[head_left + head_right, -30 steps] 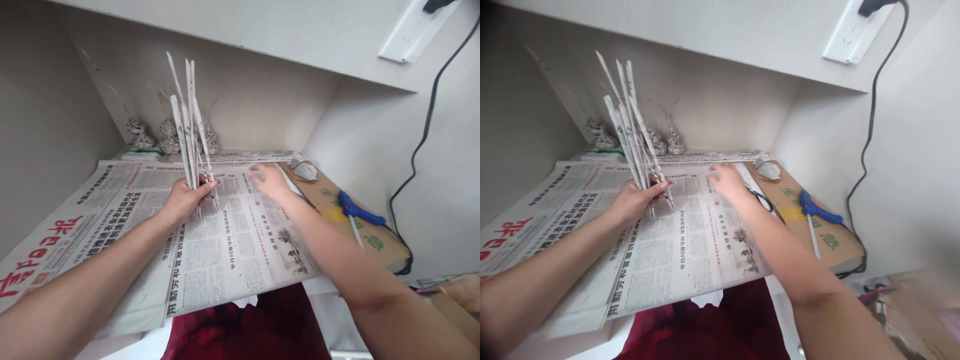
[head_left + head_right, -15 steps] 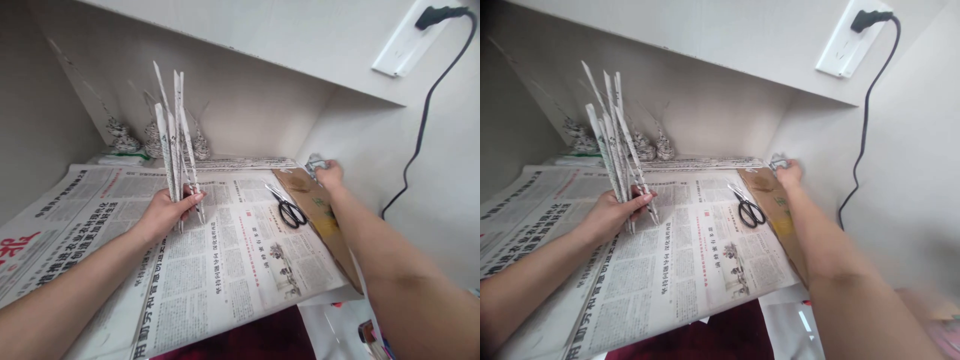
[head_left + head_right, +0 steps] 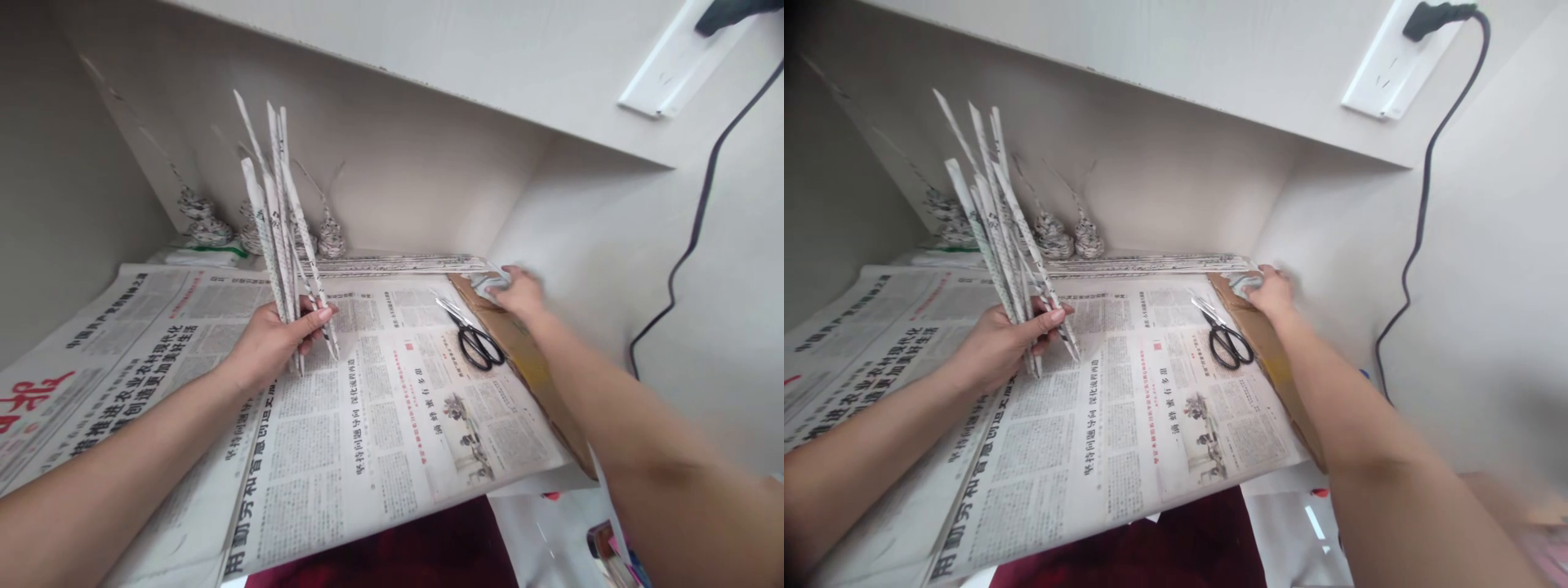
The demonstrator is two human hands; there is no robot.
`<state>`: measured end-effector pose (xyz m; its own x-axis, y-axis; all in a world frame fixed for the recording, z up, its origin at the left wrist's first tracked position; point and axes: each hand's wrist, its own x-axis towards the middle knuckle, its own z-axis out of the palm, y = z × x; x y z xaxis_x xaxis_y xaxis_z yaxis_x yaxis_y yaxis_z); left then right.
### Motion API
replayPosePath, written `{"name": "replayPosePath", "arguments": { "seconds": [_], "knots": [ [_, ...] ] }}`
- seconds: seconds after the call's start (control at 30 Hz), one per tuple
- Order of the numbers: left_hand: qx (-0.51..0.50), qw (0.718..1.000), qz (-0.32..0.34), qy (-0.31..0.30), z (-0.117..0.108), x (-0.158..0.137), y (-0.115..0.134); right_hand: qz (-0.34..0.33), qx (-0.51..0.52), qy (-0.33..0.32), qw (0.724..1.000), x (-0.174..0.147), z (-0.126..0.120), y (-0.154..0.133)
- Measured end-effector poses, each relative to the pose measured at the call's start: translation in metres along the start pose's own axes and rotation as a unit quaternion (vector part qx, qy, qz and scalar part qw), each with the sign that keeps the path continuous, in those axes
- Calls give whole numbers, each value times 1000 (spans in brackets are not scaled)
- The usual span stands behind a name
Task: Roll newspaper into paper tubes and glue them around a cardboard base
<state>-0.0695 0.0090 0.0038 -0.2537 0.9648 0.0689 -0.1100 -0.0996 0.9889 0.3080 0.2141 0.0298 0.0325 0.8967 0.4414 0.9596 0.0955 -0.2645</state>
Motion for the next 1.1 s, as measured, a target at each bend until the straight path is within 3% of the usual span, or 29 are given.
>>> {"name": "replayPosePath", "arguments": {
  "seconds": [0.13, 0.3, 0.43, 0.7, 0.93, 1.1],
  "knots": [
    [14, 1000, -5, -4, 0, -1, 3, -152, -76, -46, 984, -12, 5, -10],
    [17, 1000, 0, 1, 0, 0, 3, -231, -192, -93, 949, -18, 1, -16],
    [20, 1000, 3, -5, -1, 1, 2, -230, -278, -201, 911, -15, -3, -24],
    [19, 1000, 4, -3, 0, 0, 1, -264, -314, -265, 872, -12, -6, -45],
    [32, 999, 8, -5, 0, -1, 2, -237, -328, -209, 890, -18, -20, -48],
    [29, 1000, 4, -7, 0, 0, 2, -148, -280, -85, 945, -1, -46, -39]
  ]
}}
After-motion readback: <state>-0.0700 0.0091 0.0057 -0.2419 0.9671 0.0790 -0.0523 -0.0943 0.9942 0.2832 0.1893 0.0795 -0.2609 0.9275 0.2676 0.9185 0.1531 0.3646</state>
